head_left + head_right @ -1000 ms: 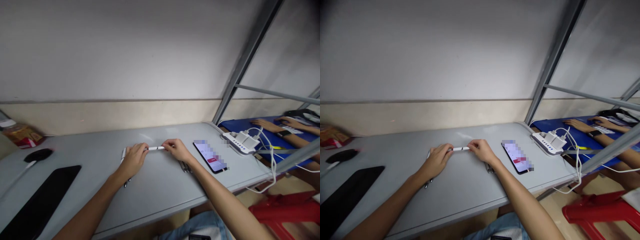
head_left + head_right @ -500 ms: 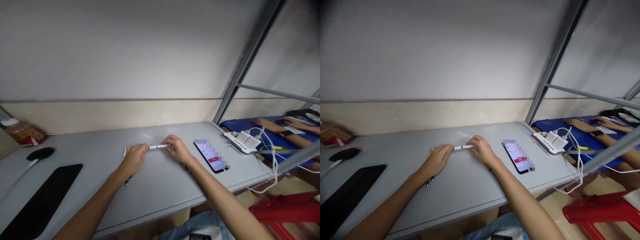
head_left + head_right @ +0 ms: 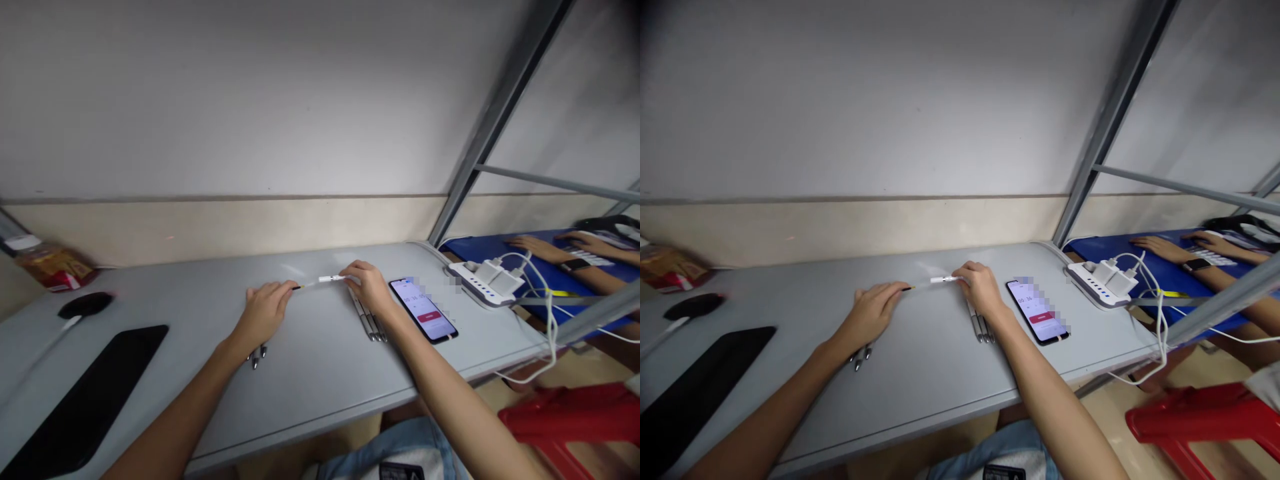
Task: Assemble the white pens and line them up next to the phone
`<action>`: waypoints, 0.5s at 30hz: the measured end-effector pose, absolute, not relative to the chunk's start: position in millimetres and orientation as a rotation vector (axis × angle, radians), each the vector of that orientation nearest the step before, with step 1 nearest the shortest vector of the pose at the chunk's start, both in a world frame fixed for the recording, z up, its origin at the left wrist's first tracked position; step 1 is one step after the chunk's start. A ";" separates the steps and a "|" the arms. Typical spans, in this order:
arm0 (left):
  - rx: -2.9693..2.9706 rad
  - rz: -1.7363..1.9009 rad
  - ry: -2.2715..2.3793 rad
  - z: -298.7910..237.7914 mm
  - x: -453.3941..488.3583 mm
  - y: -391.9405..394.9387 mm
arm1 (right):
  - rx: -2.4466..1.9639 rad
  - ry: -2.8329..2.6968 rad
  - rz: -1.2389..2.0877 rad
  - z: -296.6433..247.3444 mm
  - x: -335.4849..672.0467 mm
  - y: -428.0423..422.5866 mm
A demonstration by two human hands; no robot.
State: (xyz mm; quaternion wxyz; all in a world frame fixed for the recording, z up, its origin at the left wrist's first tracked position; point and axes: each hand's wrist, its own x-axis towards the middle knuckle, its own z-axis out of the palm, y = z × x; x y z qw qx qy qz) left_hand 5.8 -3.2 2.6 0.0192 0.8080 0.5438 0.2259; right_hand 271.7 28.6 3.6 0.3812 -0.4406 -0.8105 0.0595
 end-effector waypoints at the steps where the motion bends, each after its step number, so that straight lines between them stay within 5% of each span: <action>1: 2.508 0.701 1.693 2.6 5.5 -2.8 | -1.131 -2.059 0.152 4.0 272.6 29.3; 15: 2.474 0.662 1.604 4.3 16.8 -10.9 | -0.907 -2.115 0.334 0.8 254.7 19.9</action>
